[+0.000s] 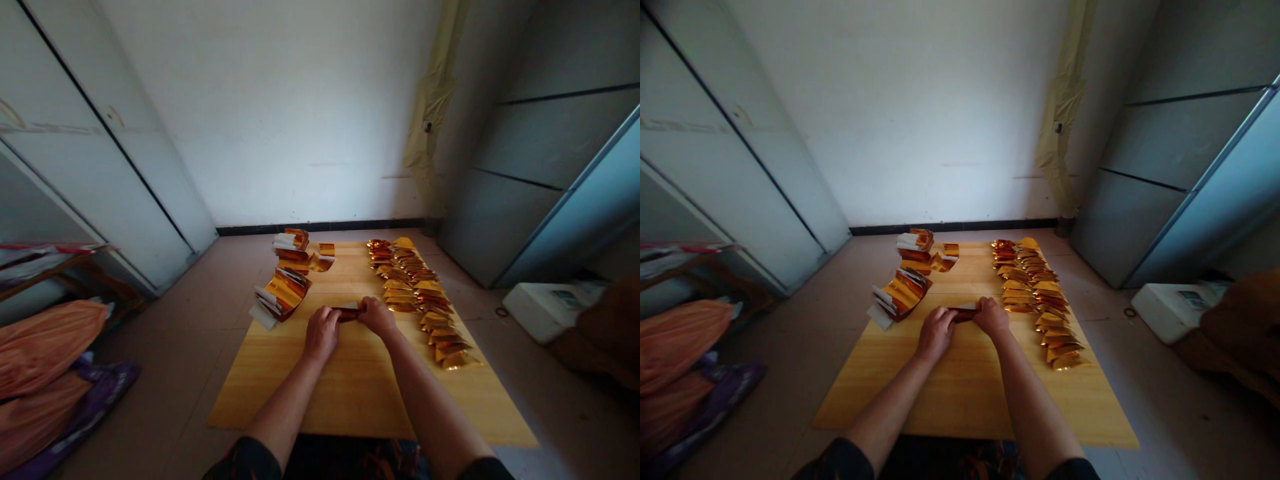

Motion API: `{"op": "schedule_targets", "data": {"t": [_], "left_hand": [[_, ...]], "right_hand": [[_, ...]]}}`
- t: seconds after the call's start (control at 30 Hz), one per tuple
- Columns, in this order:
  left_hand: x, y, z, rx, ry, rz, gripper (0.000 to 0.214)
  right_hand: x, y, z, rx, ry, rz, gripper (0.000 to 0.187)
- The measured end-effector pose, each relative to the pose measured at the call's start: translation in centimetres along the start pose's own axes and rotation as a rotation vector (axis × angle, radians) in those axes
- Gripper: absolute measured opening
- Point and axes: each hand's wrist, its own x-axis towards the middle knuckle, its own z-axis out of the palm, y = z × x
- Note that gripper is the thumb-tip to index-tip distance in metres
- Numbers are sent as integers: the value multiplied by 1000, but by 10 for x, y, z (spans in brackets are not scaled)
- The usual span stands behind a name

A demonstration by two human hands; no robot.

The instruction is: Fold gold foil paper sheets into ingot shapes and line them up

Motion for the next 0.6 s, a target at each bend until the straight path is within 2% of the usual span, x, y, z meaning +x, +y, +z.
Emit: {"op": "schedule_targets", "data": {"t": [0.17,0.37,0.6], "left_hand": [[-2,2,-3,57,-4,20,29],[-5,7,-14,138,-27,44,24],[-7,11,-20,125,-52,35,18]], "right_hand": [[2,1,-1,48,-26,7,22],[2,-1,-3,83,-55,33,21],[1,2,-1,49,-25,12,22]]}}
